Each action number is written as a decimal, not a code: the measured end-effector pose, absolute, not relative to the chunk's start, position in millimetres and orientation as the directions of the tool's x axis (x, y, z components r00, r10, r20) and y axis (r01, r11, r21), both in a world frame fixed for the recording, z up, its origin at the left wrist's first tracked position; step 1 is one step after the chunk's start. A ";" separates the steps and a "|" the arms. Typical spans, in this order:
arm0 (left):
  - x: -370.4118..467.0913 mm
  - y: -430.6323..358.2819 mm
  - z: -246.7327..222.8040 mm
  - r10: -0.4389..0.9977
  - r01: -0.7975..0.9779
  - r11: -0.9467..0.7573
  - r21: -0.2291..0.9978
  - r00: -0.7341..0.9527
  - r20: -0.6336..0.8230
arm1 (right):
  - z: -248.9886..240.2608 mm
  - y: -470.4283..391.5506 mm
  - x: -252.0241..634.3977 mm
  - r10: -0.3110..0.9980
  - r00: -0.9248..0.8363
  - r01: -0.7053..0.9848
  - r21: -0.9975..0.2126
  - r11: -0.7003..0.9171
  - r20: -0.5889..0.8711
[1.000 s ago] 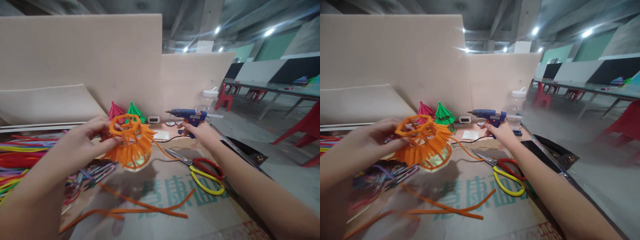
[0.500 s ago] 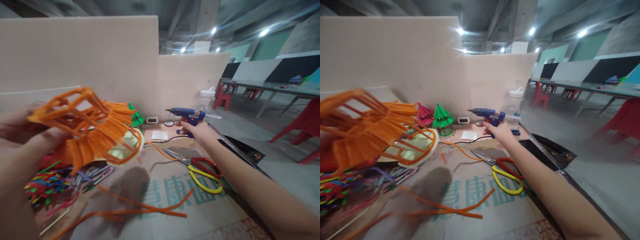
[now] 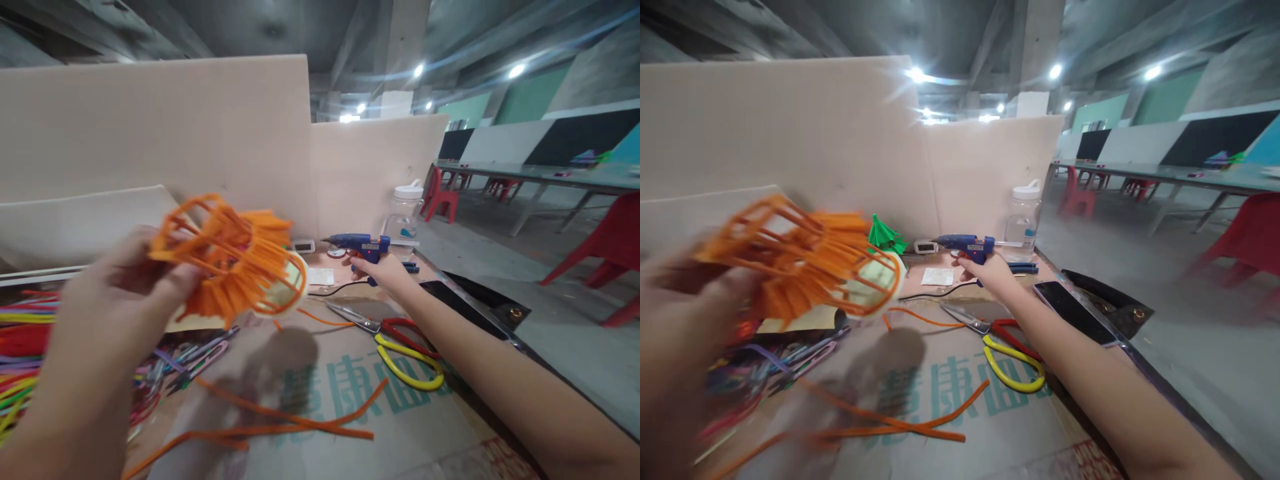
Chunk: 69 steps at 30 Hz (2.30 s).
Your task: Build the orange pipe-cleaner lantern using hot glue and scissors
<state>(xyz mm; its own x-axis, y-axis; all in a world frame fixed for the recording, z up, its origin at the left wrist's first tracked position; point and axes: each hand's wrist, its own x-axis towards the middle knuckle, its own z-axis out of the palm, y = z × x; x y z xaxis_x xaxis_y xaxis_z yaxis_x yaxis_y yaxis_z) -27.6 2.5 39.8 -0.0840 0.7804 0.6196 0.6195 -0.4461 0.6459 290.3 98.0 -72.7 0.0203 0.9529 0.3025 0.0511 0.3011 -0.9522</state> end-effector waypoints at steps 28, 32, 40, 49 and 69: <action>14.2 31.5 -22.3 0.743 0.590 -0.585 0.556 0.666 0.075 | -8.9 34.1 313.1 0.915 -0.331 0.422 -0.831 0.362 0.230; 10.2 30.3 -16.0 0.715 0.571 -0.621 0.537 0.693 0.089 | -9.9 33.4 312.5 0.880 -0.416 0.389 -0.830 0.400 0.229; 11.6 27.6 -20.5 0.749 0.611 -0.576 0.543 0.660 0.052 | -12.8 30.2 305.1 0.868 -0.336 0.535 -0.685 0.495 0.365; 14.7 19.7 -9.6 0.731 0.620 -0.654 0.435 0.666 0.150 | -11.8 30.0 293.4 0.762 -0.496 0.311 -0.734 0.604 0.416; 16.1 13.0 -4.6 0.722 0.660 -0.687 0.305 0.667 0.182 | -9.6 28.2 294.2 0.790 -0.465 0.370 -0.723 0.584 0.401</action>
